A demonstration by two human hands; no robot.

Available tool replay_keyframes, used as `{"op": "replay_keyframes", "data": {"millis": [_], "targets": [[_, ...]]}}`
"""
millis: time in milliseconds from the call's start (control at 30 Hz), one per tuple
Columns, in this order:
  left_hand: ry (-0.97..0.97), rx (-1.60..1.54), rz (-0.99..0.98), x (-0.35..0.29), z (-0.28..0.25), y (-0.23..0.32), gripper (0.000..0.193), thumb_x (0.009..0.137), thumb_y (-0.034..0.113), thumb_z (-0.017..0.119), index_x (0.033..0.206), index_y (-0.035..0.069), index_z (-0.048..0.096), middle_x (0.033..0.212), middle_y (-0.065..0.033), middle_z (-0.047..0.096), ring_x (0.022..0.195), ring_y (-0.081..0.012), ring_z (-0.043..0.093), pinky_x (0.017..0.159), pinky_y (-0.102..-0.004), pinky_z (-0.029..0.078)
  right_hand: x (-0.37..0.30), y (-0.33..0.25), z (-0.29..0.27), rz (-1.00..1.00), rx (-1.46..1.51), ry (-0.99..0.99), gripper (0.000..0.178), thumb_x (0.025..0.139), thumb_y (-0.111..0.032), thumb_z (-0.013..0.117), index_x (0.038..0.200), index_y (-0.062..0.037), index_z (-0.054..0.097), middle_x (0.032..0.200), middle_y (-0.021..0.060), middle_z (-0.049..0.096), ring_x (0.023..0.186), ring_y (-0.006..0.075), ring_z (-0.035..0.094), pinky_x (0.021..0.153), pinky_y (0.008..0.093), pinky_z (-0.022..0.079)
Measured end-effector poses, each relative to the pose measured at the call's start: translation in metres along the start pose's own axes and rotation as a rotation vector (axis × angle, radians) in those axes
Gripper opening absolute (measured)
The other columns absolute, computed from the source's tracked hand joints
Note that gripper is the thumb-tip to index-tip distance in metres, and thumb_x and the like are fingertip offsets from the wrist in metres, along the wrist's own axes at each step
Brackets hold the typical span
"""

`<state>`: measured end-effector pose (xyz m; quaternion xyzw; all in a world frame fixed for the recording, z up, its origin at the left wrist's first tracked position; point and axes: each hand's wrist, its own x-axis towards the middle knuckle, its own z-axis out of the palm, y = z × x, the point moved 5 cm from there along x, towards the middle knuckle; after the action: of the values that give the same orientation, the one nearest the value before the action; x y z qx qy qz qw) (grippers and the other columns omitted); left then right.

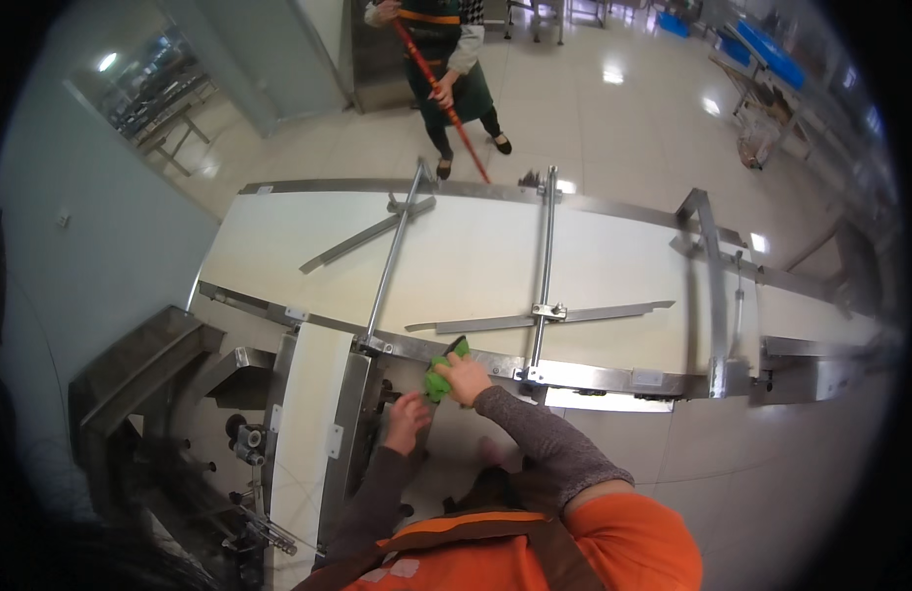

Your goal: The person wipes a stainless steel conveyor belt and adjacent metal surfaces with a green cloth. They repeatedly dip the cloth into a white bucket of liquid and continue wiping different sections of the machinery.

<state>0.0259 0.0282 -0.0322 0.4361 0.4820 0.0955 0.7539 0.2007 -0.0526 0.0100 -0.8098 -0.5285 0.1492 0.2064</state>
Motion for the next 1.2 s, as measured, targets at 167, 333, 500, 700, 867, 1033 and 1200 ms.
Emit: {"op": "replay_keyframes", "data": {"millis": [167,333,500,700,867,1033,1200], "targets": [[0.041,0.093,-0.156,-0.025,-0.033,-0.042,0.025,0.096,0.014,0.051,0.119,0.006,0.056,0.095,-0.0043,0.06,0.079,-0.0154,0.061,0.066,-0.0314,0.054,0.043,-0.006,-0.12,0.0,0.33,0.09,0.052,0.07,-0.018,0.072,0.12,-0.0143,0.059,0.107,0.0145,0.057,0.099,0.0352,0.06,0.084,0.0442,0.05],[0.07,0.013,-0.227,-0.081,-0.046,-0.075,0.024,0.094,0.013,0.054,0.117,0.005,0.057,0.093,-0.0048,0.061,0.079,-0.016,0.062,0.064,-0.0316,0.054,0.092,0.089,-0.16,0.25,0.021,-0.165,0.049,0.071,-0.023,0.069,0.117,-0.0114,0.06,0.104,0.0172,0.064,0.096,0.0373,0.063,0.086,0.044,0.051],[0.228,-0.166,-0.326,-0.114,-0.063,-0.098,0.021,0.092,0.013,0.056,0.111,0.005,0.059,0.089,-0.0054,0.061,0.078,-0.0167,0.063,0.063,-0.0316,0.053,0.112,0.113,-0.077,0.271,-0.207,-0.368,0.042,0.076,-0.028,0.06,0.108,-0.0025,0.062,0.103,0.0216,0.067,0.099,0.0356,0.064,0.087,0.0435,0.052],[0.256,-0.252,-0.295,-0.12,-0.076,-0.143,0.025,0.092,0.012,0.055,0.116,0.004,0.055,0.091,-0.0072,0.061,0.08,-0.0197,0.064,0.064,-0.0347,0.054,0.173,0.09,-0.04,0.175,0.051,-0.324,0.044,0.074,-0.035,0.064,0.104,-0.0034,0.063,0.099,0.0216,0.067,0.097,0.0369,0.065,0.086,0.0446,0.051],[0.308,-0.255,-0.318,-0.141,-0.069,-0.135,0.028,0.092,0.012,0.054,0.118,0.002,0.054,0.096,-0.0084,0.061,0.083,-0.0212,0.064,0.067,-0.0351,0.054,0.202,0.021,-0.019,0.025,0.01,-0.267,0.041,0.072,-0.031,0.066,0.102,-0.0044,0.064,0.101,0.0204,0.066,0.094,0.0378,0.064,0.083,0.0459,0.052],[0.332,-0.243,-0.325,-0.159,-0.078,-0.138,0.031,0.091,0.013,0.056,0.12,0.0,0.053,0.099,-0.0095,0.061,0.085,-0.0218,0.065,0.068,-0.0348,0.054,0.194,-0.039,0.003,-0.348,-0.255,-0.206,0.03,0.074,-0.023,0.065,0.101,-0.0096,0.065,0.1,0.0142,0.063,0.091,0.035,0.062,0.077,0.0464,0.05],[0.329,-0.202,-0.306,-0.166,-0.09,-0.141,0.033,0.093,0.016,0.055,0.123,0.002,0.052,0.103,-0.01,0.061,0.087,-0.0227,0.064,0.071,-0.0355,0.054,0.167,-0.052,0.004,-0.685,-0.474,-0.031,0.018,0.08,-0.021,0.059,0.095,-0.0133,0.065,0.092,0.0058,0.061,0.091,0.0275,0.059,0.077,0.0412,0.043]]}}
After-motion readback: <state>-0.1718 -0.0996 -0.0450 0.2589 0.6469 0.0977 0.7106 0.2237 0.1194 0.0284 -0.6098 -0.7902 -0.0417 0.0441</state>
